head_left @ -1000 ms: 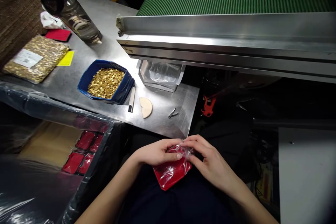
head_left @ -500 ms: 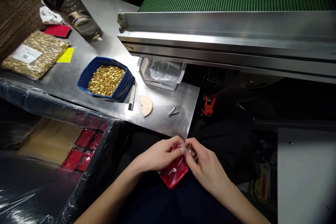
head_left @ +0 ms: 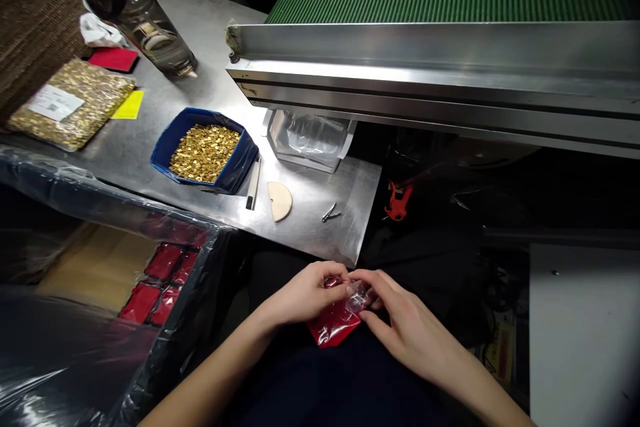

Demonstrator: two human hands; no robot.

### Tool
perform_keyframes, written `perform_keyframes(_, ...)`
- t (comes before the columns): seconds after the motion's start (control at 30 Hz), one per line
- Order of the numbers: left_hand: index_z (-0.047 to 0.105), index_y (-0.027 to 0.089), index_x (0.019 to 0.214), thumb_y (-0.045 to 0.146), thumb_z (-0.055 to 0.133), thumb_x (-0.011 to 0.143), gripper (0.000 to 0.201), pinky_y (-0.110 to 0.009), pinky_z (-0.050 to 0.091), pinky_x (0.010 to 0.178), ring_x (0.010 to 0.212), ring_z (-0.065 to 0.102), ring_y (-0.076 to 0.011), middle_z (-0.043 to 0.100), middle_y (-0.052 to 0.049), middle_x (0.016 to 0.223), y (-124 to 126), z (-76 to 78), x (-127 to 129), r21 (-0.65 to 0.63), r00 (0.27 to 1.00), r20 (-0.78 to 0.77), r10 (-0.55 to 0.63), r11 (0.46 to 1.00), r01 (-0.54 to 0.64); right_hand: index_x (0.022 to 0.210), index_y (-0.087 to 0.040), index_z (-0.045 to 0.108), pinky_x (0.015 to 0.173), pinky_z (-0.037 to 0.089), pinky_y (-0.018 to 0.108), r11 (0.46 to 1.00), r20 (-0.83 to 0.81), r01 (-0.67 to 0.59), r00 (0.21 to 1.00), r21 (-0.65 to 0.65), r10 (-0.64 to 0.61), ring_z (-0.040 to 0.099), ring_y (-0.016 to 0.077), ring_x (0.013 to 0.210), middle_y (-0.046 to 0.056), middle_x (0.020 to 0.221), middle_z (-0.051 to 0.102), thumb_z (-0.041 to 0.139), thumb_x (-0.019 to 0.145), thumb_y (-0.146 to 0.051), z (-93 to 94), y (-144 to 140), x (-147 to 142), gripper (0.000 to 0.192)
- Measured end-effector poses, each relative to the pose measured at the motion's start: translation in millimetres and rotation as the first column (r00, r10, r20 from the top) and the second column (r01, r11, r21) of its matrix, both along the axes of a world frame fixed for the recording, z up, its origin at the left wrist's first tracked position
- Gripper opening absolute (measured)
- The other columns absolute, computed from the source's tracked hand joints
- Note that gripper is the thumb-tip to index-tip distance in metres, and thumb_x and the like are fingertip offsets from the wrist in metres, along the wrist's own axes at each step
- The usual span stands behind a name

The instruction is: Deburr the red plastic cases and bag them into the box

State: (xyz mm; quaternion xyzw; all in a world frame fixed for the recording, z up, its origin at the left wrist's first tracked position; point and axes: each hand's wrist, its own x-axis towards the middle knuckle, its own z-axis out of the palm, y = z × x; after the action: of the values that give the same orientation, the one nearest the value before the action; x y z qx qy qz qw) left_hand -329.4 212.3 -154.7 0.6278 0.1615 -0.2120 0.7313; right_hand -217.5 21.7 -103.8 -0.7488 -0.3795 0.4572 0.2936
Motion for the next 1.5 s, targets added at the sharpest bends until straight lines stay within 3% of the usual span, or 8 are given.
perform_keyframes(0.2,0.066,0.017,0.091,0.035,0.059,0.094,0.019,-0.026,0.041,0.066,0.072,0.052,-0.0145,0.06,0.002,0.079,-1,-5.4,2,-0.046,0.999,-0.044,-0.011,0.999,0.009,0.137,-0.026,0.054,0.081,0.06,0.033,0.929,0.434,-0.363,0.829,-0.065,0.354,0.068,0.0205,0.099,0.008,0.124,0.063,0.049,0.104,-0.016,-7.2,8,2,0.035)
perform_keyframes(0.6,0.061,0.022,0.124,0.011,0.064,0.078,0.048,-0.034,0.052,0.09,0.102,0.063,-0.0224,0.066,-0.004,0.112,15,8.3,-4,0.039,0.978,0.071,-0.197,0.98,0.194,0.121,-0.016,0.063,0.063,0.047,0.036,0.82,0.733,-0.57,0.54,-0.043,0.413,0.062,0.0205,0.078,0.005,0.1,0.068,0.063,0.092,-0.011,-26.1,9,11,0.03)
perform_keyframes(0.73,0.044,0.026,0.15,0.027,0.066,0.091,0.063,-0.041,0.047,0.108,0.123,0.06,-0.0251,0.062,-0.007,0.138,20,17.7,-3,-0.046,0.985,0.063,-0.162,0.985,0.165,0.101,-0.017,0.066,0.061,0.04,0.034,0.857,0.7,-0.514,0.622,0.027,0.351,0.058,0.0177,0.071,0.002,0.085,0.066,0.054,0.101,-0.017,-25.9,7,15,0.012)
perform_keyframes(0.9,0.039,0.026,0.155,0.048,0.051,0.103,0.058,-0.045,0.03,0.125,0.145,0.046,-0.0246,0.052,-0.009,0.156,15,16.2,-9,-0.236,0.986,-0.137,0.098,0.963,-0.128,0.091,-0.021,0.063,0.065,0.038,0.031,0.959,0.573,-0.281,0.778,-0.048,0.256,0.059,0.0156,0.068,0.001,0.078,0.062,0.047,0.105,-0.024,-23.5,9,11,0.022)
perform_keyframes(1.13,0.052,0.026,0.134,0.032,0.083,0.084,0.059,-0.035,0.045,0.107,0.126,0.058,-0.0214,0.063,-0.007,0.133,5,0.2,-21,-0.432,0.973,-0.039,0.226,0.875,-0.22,0.085,-0.024,0.063,0.063,0.039,0.026,0.99,0.22,0.114,0.971,-0.08,-0.094,0.057,0.013,0.065,-0.002,0.077,0.063,0.052,0.099,-0.023,-15.0,16,1,0.017)
perform_keyframes(1.27,0.036,0.033,0.147,0.035,0.093,0.07,0.096,-0.034,0.052,0.092,0.1,0.067,-0.0177,0.067,-0.003,0.12,4,-6.5,-22,-0.607,0.992,-0.078,0.103,0.785,-0.129,0.092,-0.025,0.066,0.064,0.041,0.026,0.988,0.148,0.15,0.977,0.029,-0.153,0.057,0.0139,0.069,0.0,0.083,0.063,0.052,0.099,-0.023,-6.8,15,-6,0.016)
perform_keyframes(1.43,0.038,0.03,0.153,0.039,0.099,0.058,0.112,-0.05,0.038,0.119,0.135,0.054,-0.0329,0.054,-0.012,0.149,-2,-2.5,-14,-0.159,0.992,0.075,0.099,0.984,-0.086,0.092,-0.024,0.067,0.068,0.042,0.027,0.976,0.204,0.202,0.955,0.079,-0.214,0.059,0.0156,0.074,0.002,0.084,0.065,0.051,0.1,-0.026,-4.1,13,-10,0.018)
perform_keyframes(1.5,0.044,0.028,0.147,0.04,0.098,0.06,0.103,-0.052,0.037,0.121,0.137,0.051,-0.0351,0.052,-0.014,0.149,-7,-1.8,-10,0.086,0.973,0.179,0.147,0.983,-0.165,0.091,-0.023,0.067,0.066,0.042,0.027,0.957,0.161,0.283,0.943,0.065,-0.29,0.058,0.0155,0.071,0.002,0.084,0.066,0.054,0.099,-0.03,-6.0,14,-9,0.017)
